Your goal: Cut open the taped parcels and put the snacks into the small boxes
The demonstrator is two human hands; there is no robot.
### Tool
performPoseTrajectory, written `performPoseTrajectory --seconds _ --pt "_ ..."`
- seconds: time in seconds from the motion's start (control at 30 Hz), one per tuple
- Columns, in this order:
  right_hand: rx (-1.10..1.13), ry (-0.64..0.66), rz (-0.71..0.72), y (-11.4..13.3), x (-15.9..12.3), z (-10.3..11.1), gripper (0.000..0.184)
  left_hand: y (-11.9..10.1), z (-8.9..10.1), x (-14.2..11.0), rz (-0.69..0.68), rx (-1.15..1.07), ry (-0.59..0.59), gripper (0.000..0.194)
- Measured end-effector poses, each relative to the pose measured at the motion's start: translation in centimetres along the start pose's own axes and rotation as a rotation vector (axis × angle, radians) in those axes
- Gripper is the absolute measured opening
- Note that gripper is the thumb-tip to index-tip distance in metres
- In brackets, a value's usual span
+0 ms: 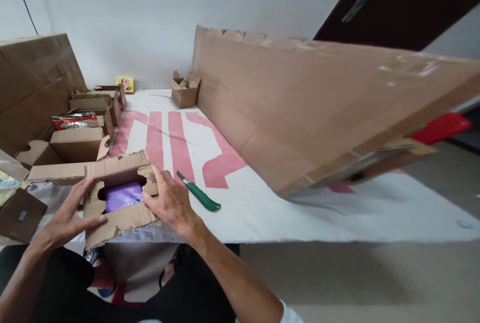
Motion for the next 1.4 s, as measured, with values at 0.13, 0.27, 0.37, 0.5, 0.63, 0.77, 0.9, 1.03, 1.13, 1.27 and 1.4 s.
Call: performPoseTrajectory --seconds 0.13,0.27,0.37,0.5,0.63,0.77,0.9,1.03,1.13,1.27,1.4 --pt "0.054 -0.052 0.014 -0.7 0.0 0.7 0.048 -1.4 -1.8 -0.2 0.017 0.151 -0.147 0.094" --pt "0.096 -0.109 -0.094 -3.4 -0.2 0.8 0.048 -2.5 -2.3 0.1 0.020 0.220 -0.189 0.074" --pt "-0.092 -0.221 0.052 -4.2 0.2 1.0 0.048 -3.3 -2.3 0.5 0.073 0.303 -0.193 0.068" --pt "-0.257 -0.173 0.385 -2.4 1.8 2.1 0.037 -4.0 -2.5 0.4 0.111 0.388 -0.209 0.057" --pt "-0.126 0.175 0.461 0.4 3.0 2.4 0.031 -4.8 -2.6 -0.1 0.089 0.384 -0.208 0.050" --pt "-0.126 0.451 0.363 2.3 3.6 0.9 0.011 -6.2 -3.0 0.1 0.174 0.500 -0.140 0.054" --pt "-0.264 0.608 0.282 3.3 5.0 -0.9 0.023 -7.9 -3.6 0.8 0.226 0.625 -0.129 0.041" --pt "-0.306 0.728 0.222 3.6 6.1 -1.8 0.036 -7.9 -3.7 1.1 0.231 0.569 -0.093 0.045" --pt "-0.311 0.773 0.244 3.7 6.0 -2.1 0.040 -6.5 -2.8 0.9 0.176 0.344 -0.130 0.055" --pt "-0.319 0.798 0.266 3.4 5.5 -2.3 0.047 -3.6 -1.3 0.5 0.117 -0.090 -0.166 0.072" --pt "-0.256 0.796 0.197 2.8 5.3 -2.5 0.050 -1.2 -0.3 -0.5 0.165 -0.326 -0.215 0.079"
Point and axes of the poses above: each hand's wrist, its own x-axis towards the middle knuckle, its own z-axis out of the back of the hand, y = z × x, the point moved 2 cm from there along x, towards the middle knuckle, and after that the axes turned 9 degrees about -y, right-handed, at the moved point
